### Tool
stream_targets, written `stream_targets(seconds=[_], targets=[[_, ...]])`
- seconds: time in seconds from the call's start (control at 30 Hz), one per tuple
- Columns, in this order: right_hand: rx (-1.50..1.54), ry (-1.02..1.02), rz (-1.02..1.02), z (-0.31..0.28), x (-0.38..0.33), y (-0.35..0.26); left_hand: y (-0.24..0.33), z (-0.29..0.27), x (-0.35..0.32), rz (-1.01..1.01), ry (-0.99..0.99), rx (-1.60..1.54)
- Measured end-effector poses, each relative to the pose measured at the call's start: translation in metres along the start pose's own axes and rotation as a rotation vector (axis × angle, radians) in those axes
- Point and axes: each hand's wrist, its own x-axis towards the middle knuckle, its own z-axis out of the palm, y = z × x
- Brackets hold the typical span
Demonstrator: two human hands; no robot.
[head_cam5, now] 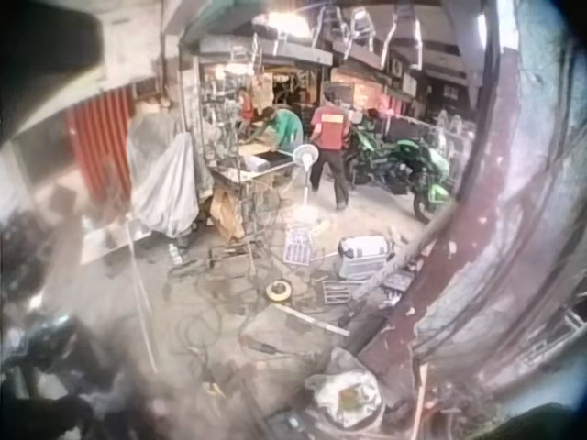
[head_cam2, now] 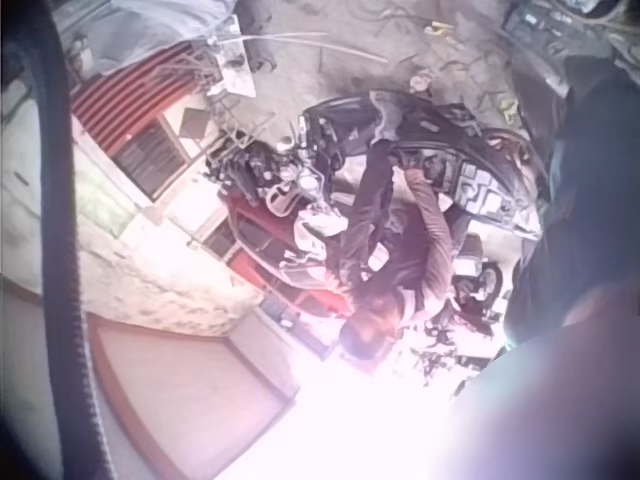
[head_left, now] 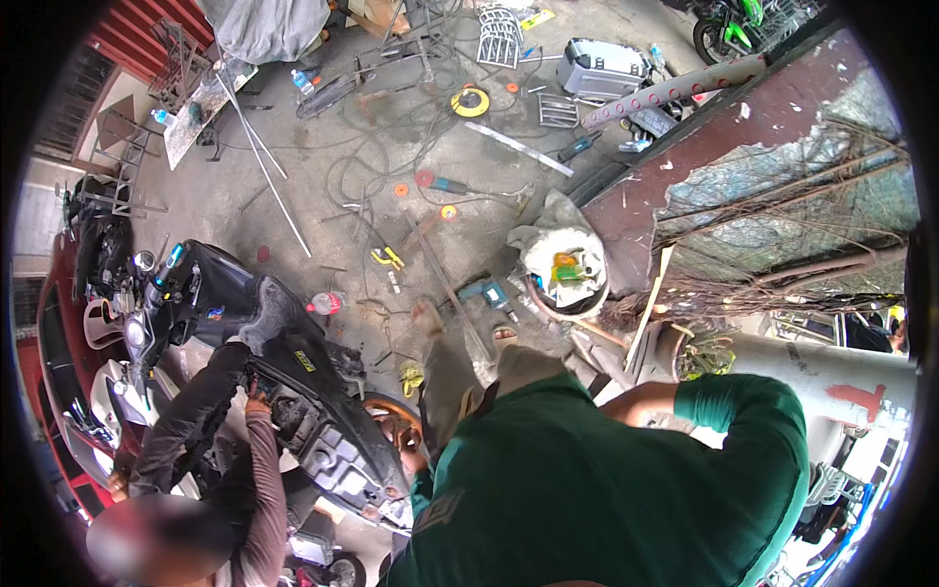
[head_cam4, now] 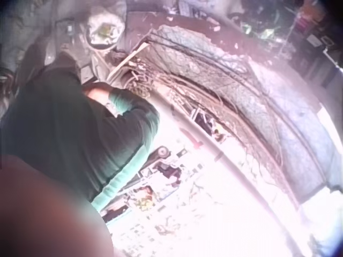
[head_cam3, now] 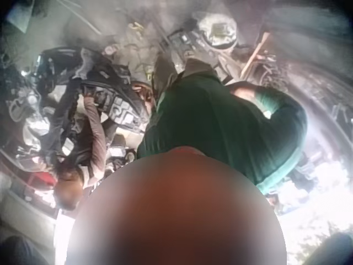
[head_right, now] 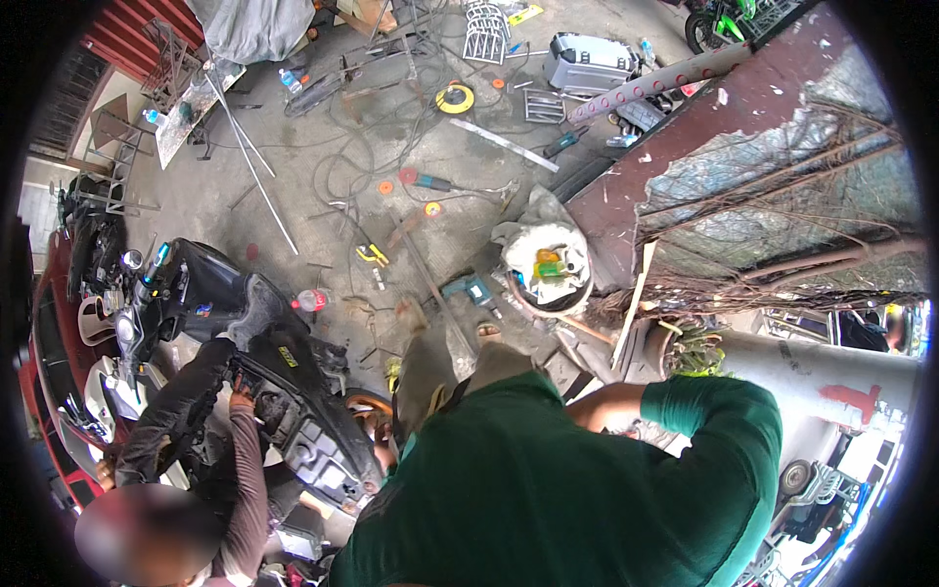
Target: The person removes the motorcycle seat, then uses a wrench to loosen and remove bolts from the seat area. They later use a yellow glue gun to apply adhesive to the seat underside and reposition the seat.
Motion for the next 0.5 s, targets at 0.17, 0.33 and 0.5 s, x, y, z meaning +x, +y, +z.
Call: stream_targets(seconds=[0.17, 0.33, 0.5], targets=[[-0.208, 0.155, 0.12, -0.078, 0.019, -0.093, 0.007, -0.01, 0.139, 0.435, 0.06, 0.49], [-0.071, 0.277, 0.198, -0.113, 0.028, -0.155, 0.106, 0.03, 0.33, 0.115, -0.54, 0.69], [-0.062, 0.662, 0.574, -0.204, -0.034, -0.206, 0.292, 0.06, 0.493, 0.478, -0.396, 0.703]])
